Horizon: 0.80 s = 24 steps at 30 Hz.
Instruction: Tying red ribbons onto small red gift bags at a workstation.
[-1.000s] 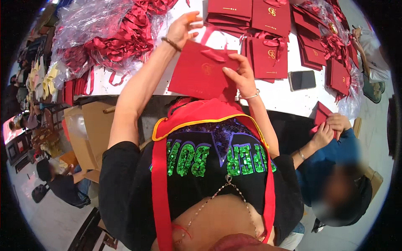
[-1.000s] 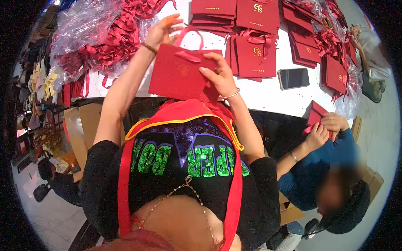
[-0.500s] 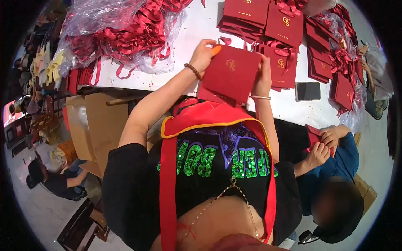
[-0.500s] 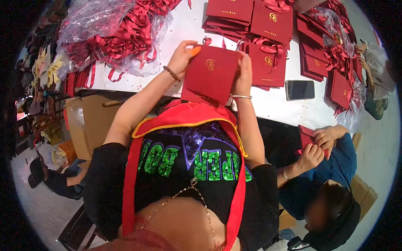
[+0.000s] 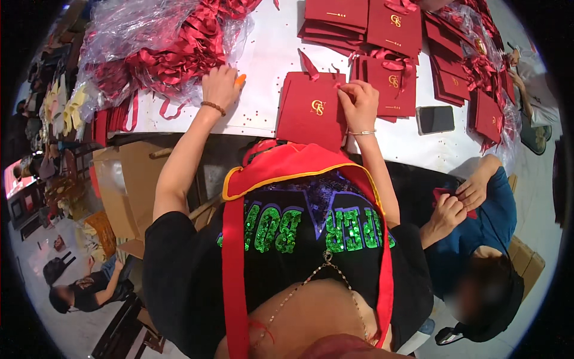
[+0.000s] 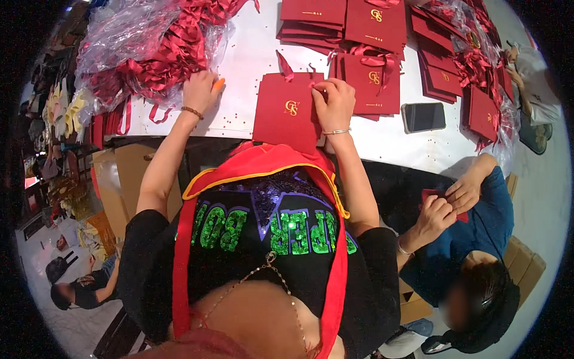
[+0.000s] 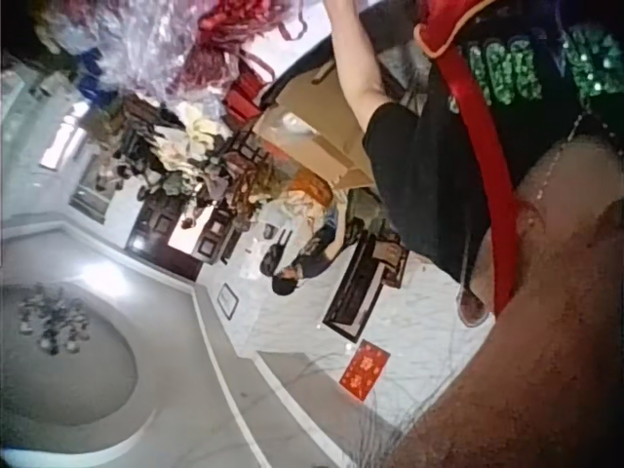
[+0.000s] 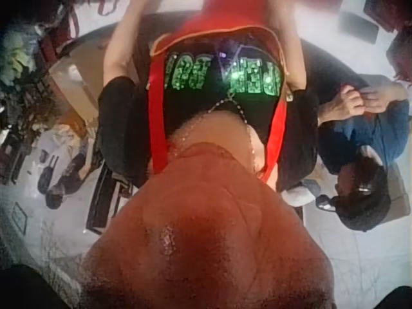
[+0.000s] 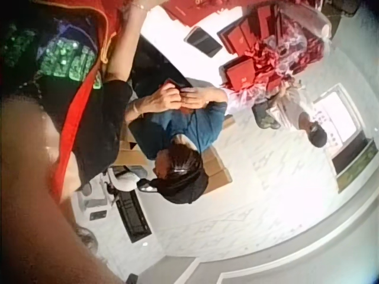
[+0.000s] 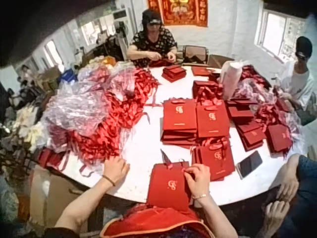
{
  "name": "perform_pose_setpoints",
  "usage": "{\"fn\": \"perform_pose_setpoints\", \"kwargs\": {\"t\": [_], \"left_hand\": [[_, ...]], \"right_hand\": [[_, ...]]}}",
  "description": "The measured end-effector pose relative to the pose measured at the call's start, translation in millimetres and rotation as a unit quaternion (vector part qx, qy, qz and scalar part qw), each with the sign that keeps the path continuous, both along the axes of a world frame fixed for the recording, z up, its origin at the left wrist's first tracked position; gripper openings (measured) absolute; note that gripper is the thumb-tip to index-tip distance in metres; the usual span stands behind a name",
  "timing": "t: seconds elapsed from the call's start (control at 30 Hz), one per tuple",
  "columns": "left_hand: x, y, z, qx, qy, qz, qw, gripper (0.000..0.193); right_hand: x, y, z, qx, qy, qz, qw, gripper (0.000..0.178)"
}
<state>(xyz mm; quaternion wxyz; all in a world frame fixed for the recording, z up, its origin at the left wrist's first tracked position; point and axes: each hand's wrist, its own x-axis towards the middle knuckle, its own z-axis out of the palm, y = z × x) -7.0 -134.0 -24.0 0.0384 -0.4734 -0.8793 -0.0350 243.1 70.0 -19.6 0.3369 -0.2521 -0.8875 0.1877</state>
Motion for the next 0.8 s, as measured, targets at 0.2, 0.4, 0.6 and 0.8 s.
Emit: {"fn": "perform_pose_setpoints", "kwargs": {"t": [0.2,0.4,0.6,0.8], "left_hand": [[-4,-17,-41,0.106,-0.032,0.007,0.994,0.023],[0,-10,-32,0.097,-0.235,0.171,0.952,0.025],[-5,-21,-38,0.184,-0.279,0.247,0.91,0.038],[-11,-30,-40,0.159,-0.348,0.224,0.896,0.03]], "right_hand": [[-20,-10,16,-0.057,0.002,0.13,0.99,0.009],[-34,-14,11,-0.045,-0.058,0.191,0.979,0.012],[-37,-7,15,-0.086,-0.117,0.174,0.974,0.02],[-40,3,24,-0.178,-0.156,0.197,0.951,0.023]]}}
